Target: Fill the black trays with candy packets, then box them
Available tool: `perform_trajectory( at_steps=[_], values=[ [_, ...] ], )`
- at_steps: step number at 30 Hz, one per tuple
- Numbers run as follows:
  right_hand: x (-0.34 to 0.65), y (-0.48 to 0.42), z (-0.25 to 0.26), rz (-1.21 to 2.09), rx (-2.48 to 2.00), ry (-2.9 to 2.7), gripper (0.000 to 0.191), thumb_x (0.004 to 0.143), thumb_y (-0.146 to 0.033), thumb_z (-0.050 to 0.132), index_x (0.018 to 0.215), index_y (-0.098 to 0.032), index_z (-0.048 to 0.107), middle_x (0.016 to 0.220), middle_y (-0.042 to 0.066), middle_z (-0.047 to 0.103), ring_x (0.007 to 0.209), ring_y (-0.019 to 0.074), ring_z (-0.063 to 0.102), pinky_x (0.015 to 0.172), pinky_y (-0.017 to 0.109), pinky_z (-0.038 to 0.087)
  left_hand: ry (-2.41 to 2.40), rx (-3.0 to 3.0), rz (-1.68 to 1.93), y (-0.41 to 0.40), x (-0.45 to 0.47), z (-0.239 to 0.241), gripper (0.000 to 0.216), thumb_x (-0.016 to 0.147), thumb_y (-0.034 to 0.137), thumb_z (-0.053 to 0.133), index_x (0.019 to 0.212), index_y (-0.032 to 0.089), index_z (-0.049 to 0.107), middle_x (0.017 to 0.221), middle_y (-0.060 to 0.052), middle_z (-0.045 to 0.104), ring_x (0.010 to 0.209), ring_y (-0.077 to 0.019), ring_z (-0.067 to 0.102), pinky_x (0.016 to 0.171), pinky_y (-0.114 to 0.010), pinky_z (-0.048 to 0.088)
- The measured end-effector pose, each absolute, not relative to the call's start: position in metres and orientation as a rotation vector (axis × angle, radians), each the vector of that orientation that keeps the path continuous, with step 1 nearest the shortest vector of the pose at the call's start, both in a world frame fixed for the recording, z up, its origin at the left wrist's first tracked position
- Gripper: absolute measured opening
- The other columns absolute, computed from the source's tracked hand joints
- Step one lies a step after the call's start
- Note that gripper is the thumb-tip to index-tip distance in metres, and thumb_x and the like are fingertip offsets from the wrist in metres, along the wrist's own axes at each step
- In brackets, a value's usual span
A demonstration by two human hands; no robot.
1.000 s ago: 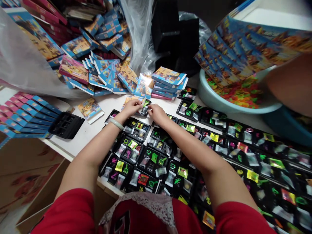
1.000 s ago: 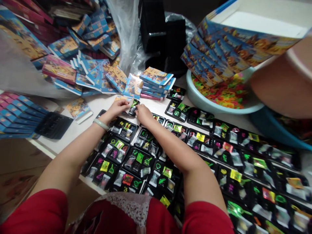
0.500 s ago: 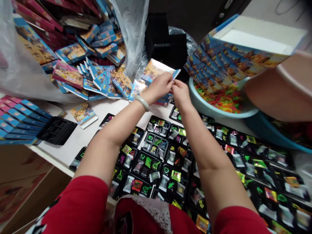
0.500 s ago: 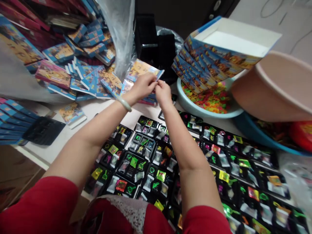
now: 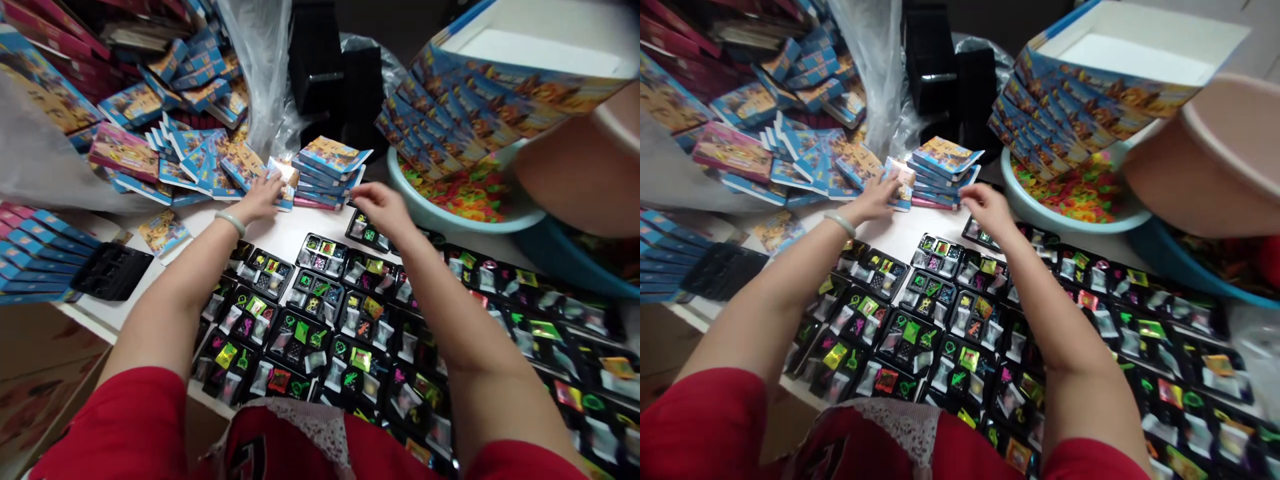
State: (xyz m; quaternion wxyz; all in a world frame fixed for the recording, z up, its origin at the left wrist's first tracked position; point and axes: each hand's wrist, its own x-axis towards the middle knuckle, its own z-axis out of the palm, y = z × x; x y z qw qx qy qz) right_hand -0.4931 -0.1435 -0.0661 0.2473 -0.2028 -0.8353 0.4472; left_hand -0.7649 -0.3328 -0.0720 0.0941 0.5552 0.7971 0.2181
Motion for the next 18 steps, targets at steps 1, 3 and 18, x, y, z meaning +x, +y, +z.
perform_trajectory(
  at_steps=[1,3,18],
  values=[
    [-0.488,-0.158,-0.066,1.185,-0.388,-2.455,0.027,0.092,-0.031,0.063,0.115,-0.024,0.075,0.117,0.008,0.076,0.112,0.0247,0.069,0.104,0.049,0.054,2.366,1.674,0.516,-0.34,-0.769,-0.076,0.062,0.074,0.029,0.075,0.133,0.016,0.061,0.153,-0.02,0.052,0.15,-0.0493,0.028,0.121,-0.066,0.023],
    [-0.481,-0.189,-0.067,1.08,-0.059,-2.763,0.028,0.094,-0.033,0.066,0.119,-0.025,0.076,0.126,0.01,0.073,0.12,0.0272,0.066,0.109,0.052,0.05,2.389,1.745,0.386,-0.347,-0.772,-0.082,0.066,0.076,0.029,0.073,0.139,0.016,0.058,0.159,-0.02,0.047,0.153,-0.0501,0.024,0.121,-0.069,0.02],
    [-0.487,-0.249,-0.089,0.632,-0.195,-3.198,0.052,0.093,-0.038,0.07,0.145,-0.031,0.063,0.168,0.013,0.037,0.157,0.0474,0.024,0.12,0.075,0.024,2.006,2.036,0.607,-0.405,-0.713,-0.071,0.012,0.092,0.024,0.053,0.087,0.02,0.064,0.092,-0.01,0.068,0.089,-0.0239,0.063,0.084,-0.035,0.049]
  ],
)
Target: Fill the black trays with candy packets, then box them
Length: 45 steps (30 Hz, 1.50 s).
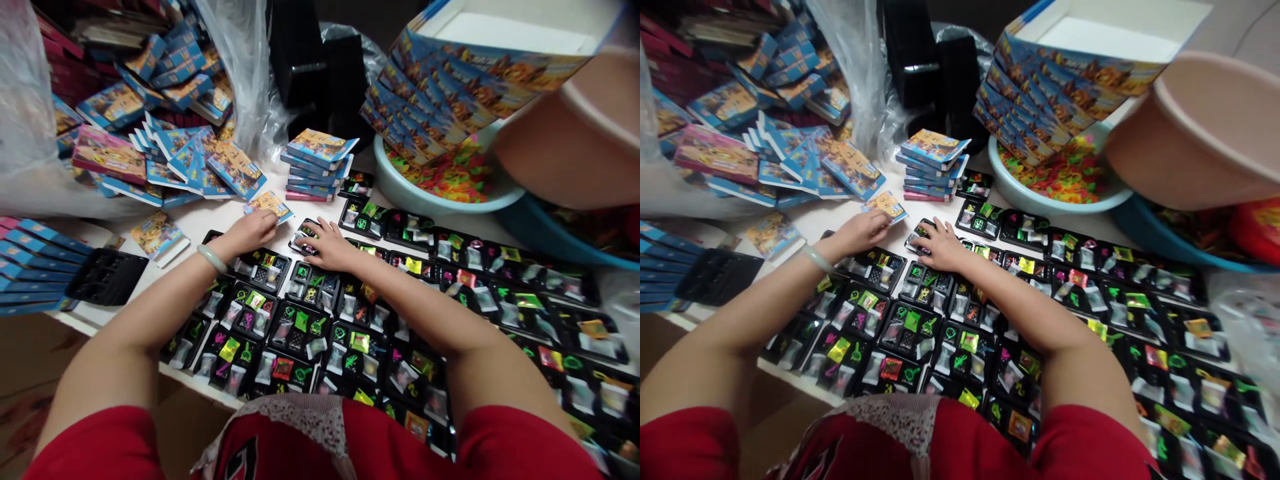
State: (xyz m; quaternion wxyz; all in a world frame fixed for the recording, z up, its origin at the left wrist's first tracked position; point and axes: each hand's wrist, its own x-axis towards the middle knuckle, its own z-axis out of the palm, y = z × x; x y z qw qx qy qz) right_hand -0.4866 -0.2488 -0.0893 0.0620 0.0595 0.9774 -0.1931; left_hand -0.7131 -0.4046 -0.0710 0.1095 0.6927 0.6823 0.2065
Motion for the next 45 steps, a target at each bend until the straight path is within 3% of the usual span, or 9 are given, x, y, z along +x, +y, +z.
perform_trajectory(
  at_steps=[6,12,19,23,32,37,42,45],
  values=[
    [-0.501,-0.246,-0.091,-0.675,0.361,2.905,0.063,0.087,-0.033,0.072,0.149,-0.032,0.059,0.167,0.013,0.036,0.153,0.0444,0.03,0.118,0.068,0.033,2.005,1.58,0.988,-0.373,-0.696,-0.088,0.011,0.083,0.027,0.062,0.074,0.02,0.061,0.076,-0.003,0.064,0.077,-0.0188,0.058,0.079,-0.031,0.048],
    [-0.51,-0.255,-0.1,-0.737,0.488,2.964,0.063,0.086,-0.031,0.072,0.148,-0.032,0.059,0.16,0.014,0.042,0.149,0.0403,0.033,0.116,0.063,0.036,2.011,1.36,1.138,-0.372,-0.704,-0.091,0.017,0.081,0.032,0.06,0.086,0.019,0.069,0.093,-0.005,0.074,0.085,-0.0199,0.064,0.085,-0.034,0.053],
    [-0.495,-0.237,-0.088,-0.858,-0.036,3.105,0.059,0.084,-0.028,0.074,0.141,-0.035,0.065,0.153,0.01,0.047,0.145,0.0335,0.04,0.12,0.057,0.035,1.941,1.289,1.195,-0.379,-0.711,-0.082,0.024,0.083,0.035,0.065,0.068,0.019,0.058,0.109,-0.008,0.078,0.107,-0.0253,0.068,0.102,-0.041,0.053],
    [-0.5,-0.228,-0.086,-0.899,-0.192,3.087,0.059,0.083,-0.026,0.075,0.141,-0.036,0.066,0.153,0.01,0.047,0.144,0.0347,0.041,0.119,0.06,0.036,1.83,1.29,1.187,-0.381,-0.713,-0.084,0.022,0.081,0.036,0.068,0.069,0.018,0.062,0.106,-0.009,0.078,0.104,-0.0241,0.069,0.1,-0.041,0.053],
    [-0.525,-0.235,-0.125,-0.84,-0.039,3.163,0.049,0.086,-0.029,0.074,0.135,-0.03,0.071,0.148,0.013,0.05,0.14,0.0357,0.043,0.116,0.061,0.038,1.751,1.215,1.151,-0.372,-0.71,-0.102,0.017,0.075,0.034,0.065,0.071,0.017,0.062,0.101,-0.007,0.075,0.085,-0.0182,0.065,0.082,-0.033,0.054],
    [-0.525,-0.242,-0.129,-0.698,0.087,3.121,0.051,0.09,-0.031,0.072,0.14,-0.029,0.068,0.154,0.015,0.048,0.151,0.0443,0.029,0.118,0.072,0.028,1.839,1.188,1.08,-0.362,-0.709,-0.111,0.018,0.073,0.036,0.064,0.07,0.019,0.06,0.084,-0.004,0.071,0.077,-0.017,0.06,0.08,-0.032,0.051],
    [-0.517,-0.254,-0.119,-0.549,0.16,3.1,0.046,0.098,-0.03,0.063,0.144,-0.032,0.064,0.158,0.014,0.046,0.154,0.0423,0.027,0.119,0.073,0.025,1.815,1.211,1.082,-0.361,-0.712,-0.11,0.017,0.073,0.035,0.065,0.069,0.019,0.06,0.094,-0.005,0.075,0.083,-0.0182,0.061,0.081,-0.031,0.051],
    [-0.523,-0.266,-0.113,-0.455,0.269,3.067,0.047,0.101,-0.031,0.058,0.148,-0.029,0.061,0.16,0.017,0.044,0.154,0.0427,0.027,0.12,0.074,0.023,1.801,1.19,1.077,-0.36,-0.715,-0.109,0.017,0.072,0.034,0.064,0.068,0.018,0.06,0.091,-0.005,0.074,0.077,-0.0162,0.06,0.075,-0.029,0.05]
  ],
)
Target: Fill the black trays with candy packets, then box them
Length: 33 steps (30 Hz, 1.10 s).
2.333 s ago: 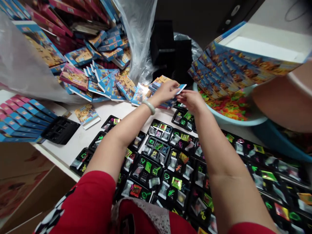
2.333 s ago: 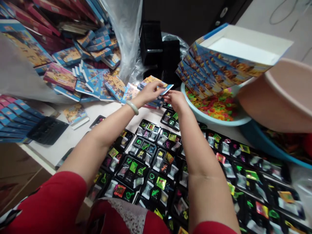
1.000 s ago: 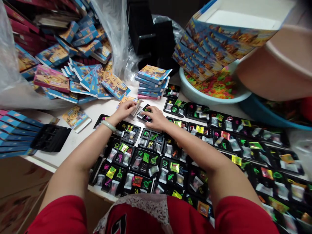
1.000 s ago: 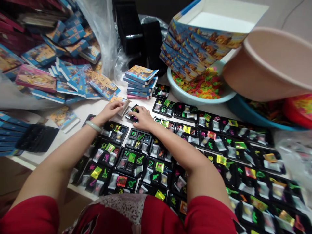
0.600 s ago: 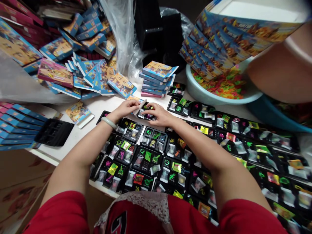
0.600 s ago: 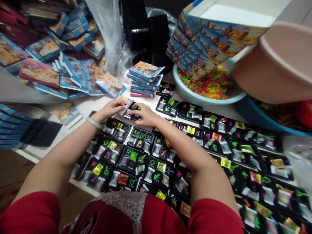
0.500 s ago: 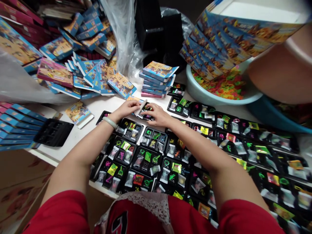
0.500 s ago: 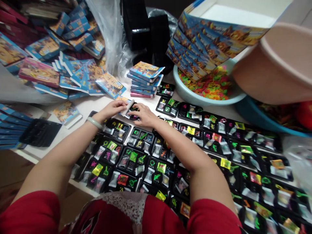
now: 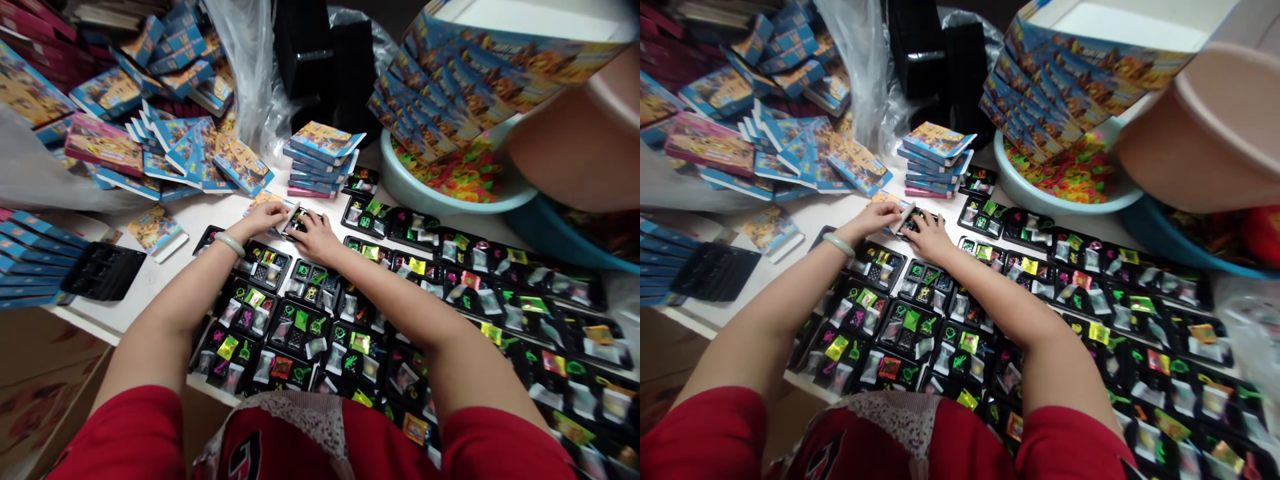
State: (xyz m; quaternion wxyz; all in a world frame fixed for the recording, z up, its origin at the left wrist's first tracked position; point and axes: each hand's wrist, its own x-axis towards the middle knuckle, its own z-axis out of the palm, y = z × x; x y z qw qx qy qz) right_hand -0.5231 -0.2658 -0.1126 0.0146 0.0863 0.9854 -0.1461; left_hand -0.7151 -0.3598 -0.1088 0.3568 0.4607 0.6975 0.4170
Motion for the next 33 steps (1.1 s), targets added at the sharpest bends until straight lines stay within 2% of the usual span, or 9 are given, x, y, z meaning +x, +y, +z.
perform_trajectory(
  at_steps=[5,8,12,15,18,21,25,29,33],
  values=[
    [-0.525,-0.265,-0.104,-0.505,0.208,3.074,0.047,0.099,-0.035,0.064,0.145,-0.026,0.063,0.158,0.017,0.048,0.151,0.0387,0.033,0.123,0.071,0.02,1.881,1.237,1.015,-0.354,-0.709,-0.11,0.013,0.078,0.029,0.06,0.07,0.019,0.058,0.072,-0.001,0.064,0.069,-0.0164,0.058,0.072,-0.03,0.05],
    [-0.505,-0.251,-0.102,-0.579,0.294,3.14,0.039,0.1,-0.034,0.061,0.137,-0.026,0.069,0.148,0.014,0.058,0.143,0.0363,0.045,0.119,0.064,0.031,1.98,1.359,0.977,-0.354,-0.701,-0.112,0.011,0.081,0.026,0.057,0.071,0.019,0.058,0.078,-0.003,0.067,0.077,-0.0185,0.06,0.079,-0.032,0.051],
    [-0.479,-0.244,-0.102,-0.59,0.489,3.083,0.033,0.1,-0.029,0.06,0.13,-0.022,0.072,0.126,0.015,0.067,0.113,0.0299,0.064,0.097,0.044,0.052,2.046,1.446,0.961,-0.354,-0.69,-0.114,0.01,0.083,0.024,0.055,0.076,0.02,0.061,0.08,-0.003,0.066,0.082,-0.0203,0.06,0.085,-0.034,0.05],
    [-0.483,-0.253,-0.103,-0.532,0.498,3.012,0.03,0.103,-0.025,0.052,0.125,-0.02,0.073,0.12,0.015,0.068,0.105,0.0275,0.067,0.088,0.036,0.054,2.003,1.415,0.979,-0.35,-0.679,-0.114,0.01,0.081,0.025,0.057,0.074,0.02,0.06,0.075,-0.002,0.063,0.077,-0.02,0.059,0.083,-0.034,0.049],
    [-0.502,-0.26,-0.108,-0.555,0.621,2.983,0.03,0.103,-0.02,0.046,0.118,-0.018,0.072,0.116,0.017,0.07,0.103,0.0288,0.068,0.088,0.038,0.054,1.91,1.353,1.029,-0.343,-0.668,-0.114,0.008,0.079,0.024,0.06,0.072,0.02,0.06,0.071,0.0,0.061,0.073,-0.0187,0.058,0.079,-0.032,0.049],
    [-0.519,-0.258,-0.115,-0.922,0.889,2.923,0.023,0.095,-0.017,0.058,0.114,-0.017,0.071,0.113,0.013,0.072,0.099,0.0257,0.07,0.09,0.038,0.056,1.913,1.265,1.095,-0.338,-0.664,-0.113,0.006,0.076,0.021,0.06,0.07,0.02,0.06,0.071,0.0,0.062,0.074,-0.0185,0.059,0.077,-0.031,0.049],
    [-0.525,-0.257,-0.126,-1.442,1.172,2.741,0.036,0.088,-0.012,0.057,0.122,-0.016,0.068,0.12,0.011,0.074,0.092,0.0193,0.074,0.088,0.034,0.059,1.955,1.178,1.156,-0.342,-0.66,-0.111,0.008,0.08,0.023,0.059,0.072,0.019,0.059,0.079,-0.002,0.067,0.073,-0.0181,0.06,0.074,-0.031,0.051],
    [-0.516,-0.27,-0.12,-1.735,1.056,2.634,0.043,0.086,-0.008,0.048,0.121,-0.013,0.072,0.112,0.011,0.078,0.098,0.0206,0.075,0.096,0.035,0.058,2.036,1.316,1.153,-0.358,-0.645,-0.095,0.013,0.083,0.02,0.056,0.07,0.02,0.057,0.087,-0.005,0.071,0.088,-0.022,0.065,0.087,-0.036,0.053],
    [-0.514,-0.254,-0.087,-1.956,0.926,2.856,0.041,0.091,-0.016,0.051,0.127,-0.017,0.069,0.125,0.01,0.075,0.114,0.023,0.071,0.105,0.041,0.056,2.036,1.602,1.225,-0.346,-0.638,-0.047,0.015,0.094,0.024,0.053,0.082,0.02,0.061,0.105,-0.008,0.072,0.106,-0.0245,0.066,0.097,-0.039,0.051]
  ],
)
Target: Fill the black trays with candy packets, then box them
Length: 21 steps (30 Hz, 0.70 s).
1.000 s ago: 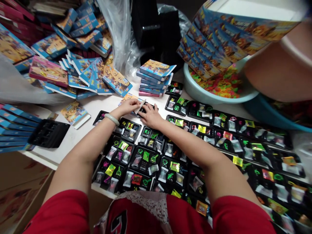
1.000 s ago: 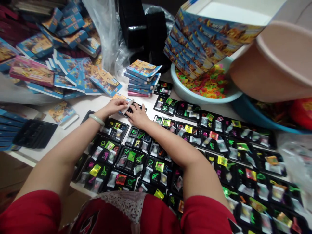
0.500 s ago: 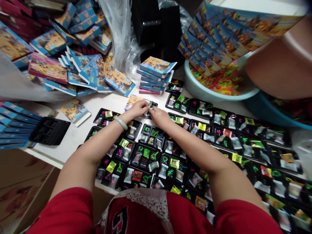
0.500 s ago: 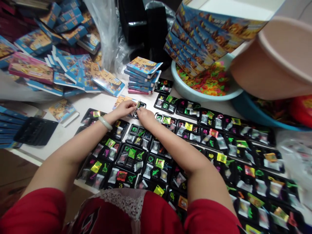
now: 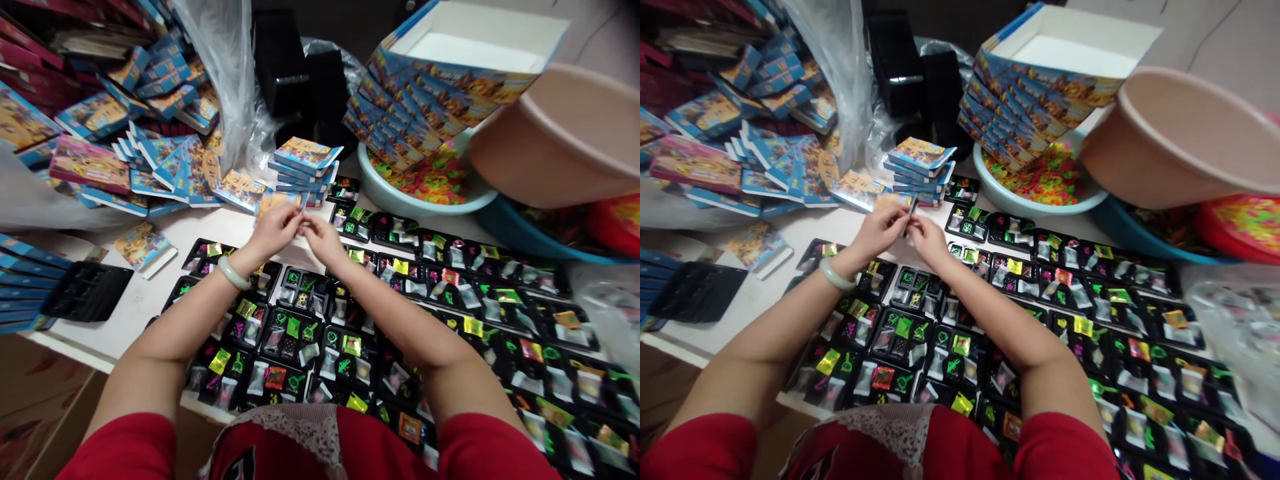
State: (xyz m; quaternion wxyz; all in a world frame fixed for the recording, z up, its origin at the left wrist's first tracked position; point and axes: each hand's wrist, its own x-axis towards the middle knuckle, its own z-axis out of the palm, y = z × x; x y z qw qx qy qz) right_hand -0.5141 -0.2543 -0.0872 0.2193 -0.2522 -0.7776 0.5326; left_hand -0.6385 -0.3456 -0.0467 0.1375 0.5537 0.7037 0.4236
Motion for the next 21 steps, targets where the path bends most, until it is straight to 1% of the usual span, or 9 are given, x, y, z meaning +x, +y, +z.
perform_trajectory(
  at_steps=[2,4,7,10,12,14,17,19,21],
  values=[
    [-0.523,-0.226,-0.063,1.353,-0.626,-2.047,0.038,0.094,-0.021,0.053,0.129,-0.021,0.068,0.129,0.008,0.073,0.124,0.024,0.066,0.108,0.044,0.055,2.061,1.738,1.267,-0.314,-0.645,-0.019,0.013,0.097,0.024,0.054,0.089,0.019,0.063,0.111,-0.008,0.07,0.118,-0.0263,0.063,0.104,-0.041,0.048],
    [-0.537,-0.189,-0.041,1.345,-0.621,-1.954,0.033,0.095,-0.023,0.053,0.123,-0.022,0.07,0.122,0.005,0.073,0.122,0.0227,0.065,0.105,0.044,0.056,2.082,1.791,1.294,-0.269,-0.656,0.0,0.011,0.097,0.023,0.055,0.091,0.019,0.063,0.111,-0.008,0.069,0.122,-0.0279,0.062,0.105,-0.043,0.046],
    [-0.561,-0.14,-0.023,1.488,-0.681,-1.826,0.019,0.092,-0.019,0.056,0.101,-0.017,0.072,0.099,0.003,0.074,0.103,0.0196,0.07,0.095,0.042,0.059,2.072,1.788,1.284,-0.198,-0.673,0.004,0.011,0.095,0.022,0.059,0.085,0.018,0.062,0.102,-0.008,0.067,0.119,-0.0297,0.063,0.102,-0.042,0.047],
    [-0.569,-0.113,-0.026,1.641,-0.853,-1.751,0.01,0.087,-0.012,0.059,0.081,-0.014,0.066,0.078,0.002,0.067,0.085,0.0174,0.071,0.084,0.039,0.06,1.997,1.773,1.252,-0.159,-0.681,-0.01,0.016,0.091,0.026,0.067,0.079,0.016,0.061,0.091,-0.006,0.066,0.111,-0.0291,0.066,0.098,-0.041,0.048],
    [-0.562,-0.106,-0.034,1.697,-0.942,-1.722,0.01,0.085,-0.008,0.059,0.079,-0.014,0.065,0.075,0.001,0.065,0.082,0.0171,0.071,0.083,0.038,0.061,1.924,1.775,1.292,-0.163,-0.688,-0.018,0.022,0.089,0.033,0.071,0.082,0.015,0.062,0.089,-0.004,0.067,0.106,-0.0272,0.065,0.095,-0.039,0.049],
    [-0.546,-0.102,-0.043,1.713,-0.965,-1.687,0.01,0.084,-0.008,0.06,0.087,-0.016,0.066,0.082,0.002,0.068,0.085,0.0167,0.072,0.085,0.038,0.061,1.942,1.735,1.37,-0.189,-0.702,-0.022,0.026,0.092,0.042,0.069,0.089,0.016,0.064,0.092,-0.003,0.068,0.103,-0.0244,0.063,0.094,-0.038,0.049],
    [-0.515,-0.105,-0.055,1.614,-0.903,-1.73,0.021,0.083,-0.011,0.065,0.102,-0.019,0.068,0.096,0.001,0.072,0.093,0.0165,0.072,0.089,0.039,0.06,2.28,1.519,1.373,-0.25,-0.736,-0.028,0.027,0.099,0.046,0.061,0.094,0.02,0.064,0.099,-0.002,0.069,0.1,-0.0206,0.057,0.097,-0.039,0.048],
    [-0.496,-0.117,-0.061,1.503,-0.814,-1.895,0.025,0.083,-0.013,0.067,0.107,-0.02,0.07,0.1,0.001,0.073,0.096,0.0176,0.071,0.093,0.041,0.059,2.524,1.382,1.094,-0.289,-0.757,-0.042,0.031,0.096,0.052,0.065,0.095,0.02,0.064,0.104,-0.004,0.069,0.109,-0.0239,0.054,0.105,-0.043,0.044],
    [-0.483,-0.14,-0.068,1.416,-0.712,-2.148,0.023,0.085,-0.016,0.068,0.107,-0.019,0.072,0.099,0.002,0.075,0.095,0.0193,0.07,0.095,0.043,0.058,2.601,1.415,0.747,-0.317,-0.767,-0.064,0.043,0.085,0.052,0.077,0.108,0.017,0.065,0.124,-0.01,0.067,0.129,-0.0342,0.047,0.114,-0.051,0.036]
  ],
)
